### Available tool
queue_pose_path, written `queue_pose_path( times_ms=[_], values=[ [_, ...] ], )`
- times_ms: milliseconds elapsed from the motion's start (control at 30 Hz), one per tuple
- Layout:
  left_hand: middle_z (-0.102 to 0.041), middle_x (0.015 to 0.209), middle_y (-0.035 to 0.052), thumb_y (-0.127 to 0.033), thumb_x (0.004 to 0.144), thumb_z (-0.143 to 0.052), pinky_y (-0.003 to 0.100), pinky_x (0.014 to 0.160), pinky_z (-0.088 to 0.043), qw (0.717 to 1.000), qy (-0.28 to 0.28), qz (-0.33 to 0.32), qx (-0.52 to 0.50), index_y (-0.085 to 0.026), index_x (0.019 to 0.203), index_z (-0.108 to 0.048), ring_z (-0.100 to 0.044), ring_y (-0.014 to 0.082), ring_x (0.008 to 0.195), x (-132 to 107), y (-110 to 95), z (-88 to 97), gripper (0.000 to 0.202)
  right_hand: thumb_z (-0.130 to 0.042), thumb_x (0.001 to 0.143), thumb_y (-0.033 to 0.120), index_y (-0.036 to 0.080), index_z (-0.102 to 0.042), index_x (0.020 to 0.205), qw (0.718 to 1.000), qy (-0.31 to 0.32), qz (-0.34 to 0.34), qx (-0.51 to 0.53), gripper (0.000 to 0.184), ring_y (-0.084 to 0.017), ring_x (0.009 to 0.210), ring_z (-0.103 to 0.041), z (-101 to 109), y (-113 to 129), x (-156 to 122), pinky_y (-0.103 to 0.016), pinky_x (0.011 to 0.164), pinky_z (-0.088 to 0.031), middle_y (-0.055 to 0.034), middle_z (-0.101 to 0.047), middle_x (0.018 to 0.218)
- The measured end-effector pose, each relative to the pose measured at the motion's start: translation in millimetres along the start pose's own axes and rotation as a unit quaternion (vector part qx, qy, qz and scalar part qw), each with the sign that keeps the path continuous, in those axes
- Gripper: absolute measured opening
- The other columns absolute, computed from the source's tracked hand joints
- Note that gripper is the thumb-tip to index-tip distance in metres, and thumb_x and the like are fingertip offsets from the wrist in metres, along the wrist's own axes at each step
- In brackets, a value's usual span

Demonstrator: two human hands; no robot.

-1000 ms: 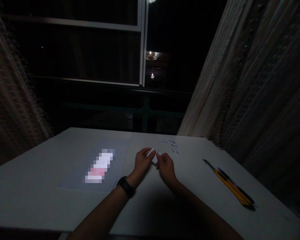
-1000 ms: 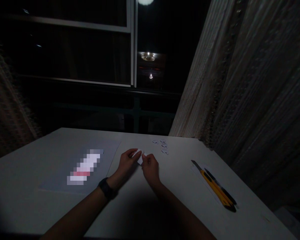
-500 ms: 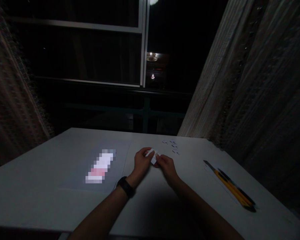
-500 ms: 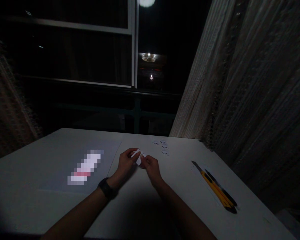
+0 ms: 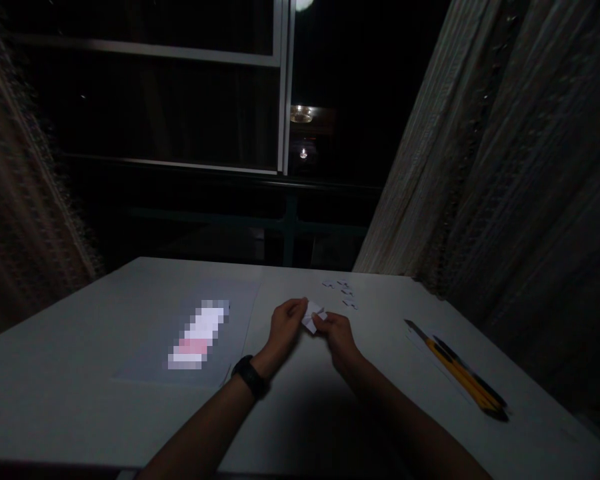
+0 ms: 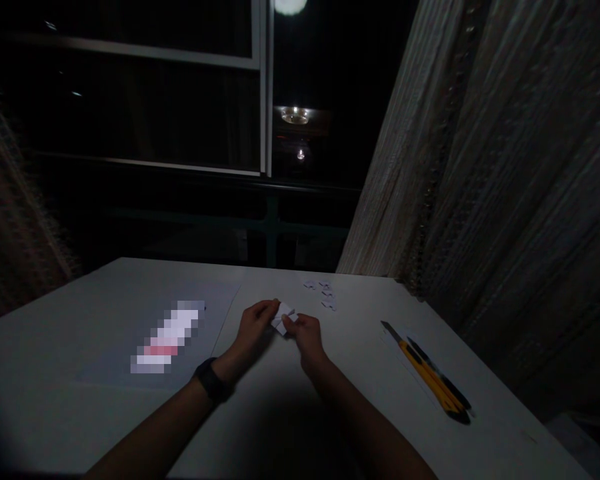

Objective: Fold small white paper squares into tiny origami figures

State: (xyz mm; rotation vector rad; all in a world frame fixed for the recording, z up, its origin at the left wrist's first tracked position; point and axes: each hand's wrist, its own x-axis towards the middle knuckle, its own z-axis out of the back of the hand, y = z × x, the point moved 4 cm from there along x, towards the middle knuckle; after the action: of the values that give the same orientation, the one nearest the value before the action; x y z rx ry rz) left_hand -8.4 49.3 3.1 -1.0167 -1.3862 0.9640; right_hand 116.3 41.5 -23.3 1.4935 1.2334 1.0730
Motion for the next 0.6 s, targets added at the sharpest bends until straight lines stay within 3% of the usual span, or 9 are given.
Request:
queue_pose_path(
  times_ms=[167,400,500,600],
  values=[
    [-0.067,0.072,0.0073,-0.038,0.068,-0.061,0.024,0.059,-0.045,1.0,0.005,0.019,0.008,-0.011,0.079,-0.066,-0.061,0.0172,0.067,0.8,6.1,-0.9,0.029,-0.073,0.055,0.042,0.014,-0.053,0.046,0.999,-0.017,-0.016,0.023,0.035,-0.01,0.046,-0.046,3.2,-1.1,1.9,-0.025,0.051,-0.039,0.002,-0.051,0.045],
    [-0.067,0.068,0.0069,-0.035,0.068,-0.06,0.026,0.059,-0.045,0.996,-0.013,0.0,0.093,-0.013,0.073,-0.067,-0.061,0.0181,0.065,6.1,16.4,6.9,0.024,-0.073,0.056,0.042,0.014,-0.061,0.061,0.995,0.059,-0.077,0.015,0.031,-0.012,0.053,-0.053,4.8,-1.4,7.9,-0.026,0.054,-0.044,-0.0001,-0.058,0.055],
    [-0.067,0.069,0.0072,-0.036,0.068,-0.059,0.026,0.059,-0.044,0.992,0.01,0.003,0.13,-0.013,0.072,-0.068,-0.061,0.0178,0.065,5.2,16.5,4.9,0.025,-0.076,0.051,0.04,0.015,-0.052,0.046,0.998,0.031,-0.048,0.01,0.035,-0.01,0.046,-0.049,10.1,-3.4,14.1,-0.024,0.05,-0.039,0.0024,-0.053,0.045],
    [-0.065,0.065,0.0052,-0.039,0.066,-0.062,0.024,0.054,-0.043,0.994,0.019,0.018,0.105,-0.012,0.08,-0.067,-0.059,0.0155,0.06,2.8,18.1,1.3,0.031,-0.077,0.049,0.036,0.016,-0.046,0.041,1.0,-0.008,-0.011,0.025,0.037,-0.008,0.042,-0.042,13.9,-3.9,15.8,-0.022,0.046,-0.032,0.0057,-0.046,0.039]
  ],
)
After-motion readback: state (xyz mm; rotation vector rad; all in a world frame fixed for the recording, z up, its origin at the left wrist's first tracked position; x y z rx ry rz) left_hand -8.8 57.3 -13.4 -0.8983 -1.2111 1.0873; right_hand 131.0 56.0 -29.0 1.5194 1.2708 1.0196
